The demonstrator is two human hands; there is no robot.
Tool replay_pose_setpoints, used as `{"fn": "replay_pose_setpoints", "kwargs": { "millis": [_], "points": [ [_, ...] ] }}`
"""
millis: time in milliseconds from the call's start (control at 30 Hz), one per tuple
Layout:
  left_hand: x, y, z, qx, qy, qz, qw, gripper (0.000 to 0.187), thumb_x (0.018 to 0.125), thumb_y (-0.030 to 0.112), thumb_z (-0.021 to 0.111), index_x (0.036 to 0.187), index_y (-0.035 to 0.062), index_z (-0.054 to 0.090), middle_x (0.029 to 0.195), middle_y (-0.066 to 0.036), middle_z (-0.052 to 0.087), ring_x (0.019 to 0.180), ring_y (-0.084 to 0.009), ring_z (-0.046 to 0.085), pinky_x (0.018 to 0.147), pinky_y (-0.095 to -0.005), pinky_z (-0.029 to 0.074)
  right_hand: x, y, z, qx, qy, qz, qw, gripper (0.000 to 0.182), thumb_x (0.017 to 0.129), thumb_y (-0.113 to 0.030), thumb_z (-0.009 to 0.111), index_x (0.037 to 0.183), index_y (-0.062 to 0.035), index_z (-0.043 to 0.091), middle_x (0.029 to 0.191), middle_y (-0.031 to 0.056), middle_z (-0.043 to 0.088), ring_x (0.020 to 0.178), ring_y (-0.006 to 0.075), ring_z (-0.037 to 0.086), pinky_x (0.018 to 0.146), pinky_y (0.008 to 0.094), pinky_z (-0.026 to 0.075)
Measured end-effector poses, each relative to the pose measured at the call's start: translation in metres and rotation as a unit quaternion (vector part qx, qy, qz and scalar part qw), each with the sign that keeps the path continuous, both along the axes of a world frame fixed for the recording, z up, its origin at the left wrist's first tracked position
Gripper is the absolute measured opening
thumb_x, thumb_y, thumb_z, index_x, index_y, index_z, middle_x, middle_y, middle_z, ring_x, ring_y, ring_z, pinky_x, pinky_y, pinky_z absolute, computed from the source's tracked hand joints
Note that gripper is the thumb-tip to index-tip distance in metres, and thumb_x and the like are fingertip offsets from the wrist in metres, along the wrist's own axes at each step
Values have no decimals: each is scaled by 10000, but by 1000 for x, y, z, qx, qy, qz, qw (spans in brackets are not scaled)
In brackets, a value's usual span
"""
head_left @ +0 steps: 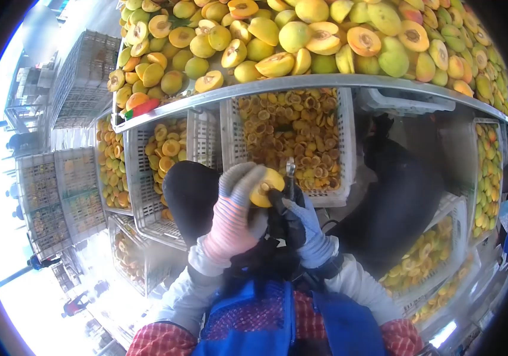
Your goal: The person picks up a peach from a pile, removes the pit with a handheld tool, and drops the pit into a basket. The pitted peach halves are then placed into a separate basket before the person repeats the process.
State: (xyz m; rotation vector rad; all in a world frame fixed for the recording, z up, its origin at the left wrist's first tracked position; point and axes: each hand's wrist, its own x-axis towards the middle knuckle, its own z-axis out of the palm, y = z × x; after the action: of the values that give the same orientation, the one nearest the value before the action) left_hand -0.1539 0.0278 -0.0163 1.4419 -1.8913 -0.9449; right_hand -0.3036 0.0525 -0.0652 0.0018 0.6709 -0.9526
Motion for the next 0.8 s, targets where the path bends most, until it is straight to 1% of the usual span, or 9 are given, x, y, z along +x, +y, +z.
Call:
{"fn": "replay_pose_setpoints", "kwargs": {
  "millis": [33, 67, 167, 267, 367, 400, 533, 633, 800],
  "points": [
    [2, 2, 1, 29, 112, 9, 993, 650, 713, -13, 640, 1330, 64, 449, 1262, -157, 434, 1093, -277, 533, 882, -345, 473, -4, 1, -1, -6, -11, 15, 1000, 336, 852, -107, 628, 1157, -22, 515, 865, 51, 579, 662, 92, 547, 558, 207, 453],
    [-4, 8, 2, 162, 381, 75, 907, 587, 824, 91, 623, 1359, 21, 392, 1314, -132, 392, 1151, -231, 474, 916, -334, 435, -9, 2, 1, -25, -17, 41, 999, 339, 851, -115, 635, 1154, -22, 516, 866, 50, 578, 662, 86, 538, 563, 203, 448],
    [-6, 6, 10, 314, 313, 167, 881, 384, 940, 278, 546, 1222, 19, 530, 1027, -62, 593, 945, -129, 566, 851, -265, 450, -2, 1, 11, -122, 118, 74, 983, 336, 868, -168, 631, 1153, -27, 522, 820, 23, 577, 619, 77, 509, 539, 206, 433],
    [-5, 14, -10, 236, 267, 239, 903, 351, 969, 319, 498, 1122, 14, 581, 875, -26, 618, 845, -96, 575, 783, -232, 463, 0, 17, -10, -120, 196, 69, 971, 328, 893, -207, 606, 1140, -10, 522, 758, 11, 607, 625, 126, 561, 555, 288, 461],
    [-14, 25, -12, 187, 357, 282, 871, 357, 971, 343, 490, 1080, 18, 589, 887, -38, 612, 835, -98, 564, 760, -235, 467, -2, 33, 3, -278, 374, 131, 875, 304, 904, -222, 584, 1093, 9, 524, 744, 84, 620, 645, 201, 598, 588, 346, 463],
    [-19, 27, -10, 170, 343, 288, 878, 376, 975, 362, 474, 1071, 17, 591, 890, -44, 608, 822, -104, 556, 764, -247, 466, 2, 32, 18, -313, 362, 121, 870, 299, 912, -241, 555, 1061, 17, 531, 746, 161, 612, 671, 293, 615, 603, 379, 461],
    [-31, 34, -13, 85, 303, 301, 900, 458, 977, 431, 423, 1072, 12, 581, 903, -66, 607, 818, -123, 554, 767, -257, 461, 6, 36, 32, -396, 485, 52, 778, 309, 910, -243, 534, 1081, 15, 527, 794, 197, 614, 727, 388, 602, 616, 434, 458],
    [-40, 36, -5, 60, 294, 313, 901, 451, 977, 424, 424, 1084, 12, 573, 896, -69, 605, 816, -121, 550, 765, -259, 455, 8, 40, 35, -374, 469, 45, 799, 313, 900, -243, 544, 1072, 19, 524, 817, 204, 612, 736, 393, 600, 622, 442, 457],
    [-43, 39, -7, 37, 291, 320, 901, 436, 979, 412, 424, 1088, 17, 571, 879, -72, 608, 799, -122, 548, 753, -261, 452, 15, 49, 17, -418, 546, -24, 726, 382, 894, -217, 534, 1173, 40, 494, 852, 210, 616, 738, 396, 601, 646, 434, 472]
  ]
}}
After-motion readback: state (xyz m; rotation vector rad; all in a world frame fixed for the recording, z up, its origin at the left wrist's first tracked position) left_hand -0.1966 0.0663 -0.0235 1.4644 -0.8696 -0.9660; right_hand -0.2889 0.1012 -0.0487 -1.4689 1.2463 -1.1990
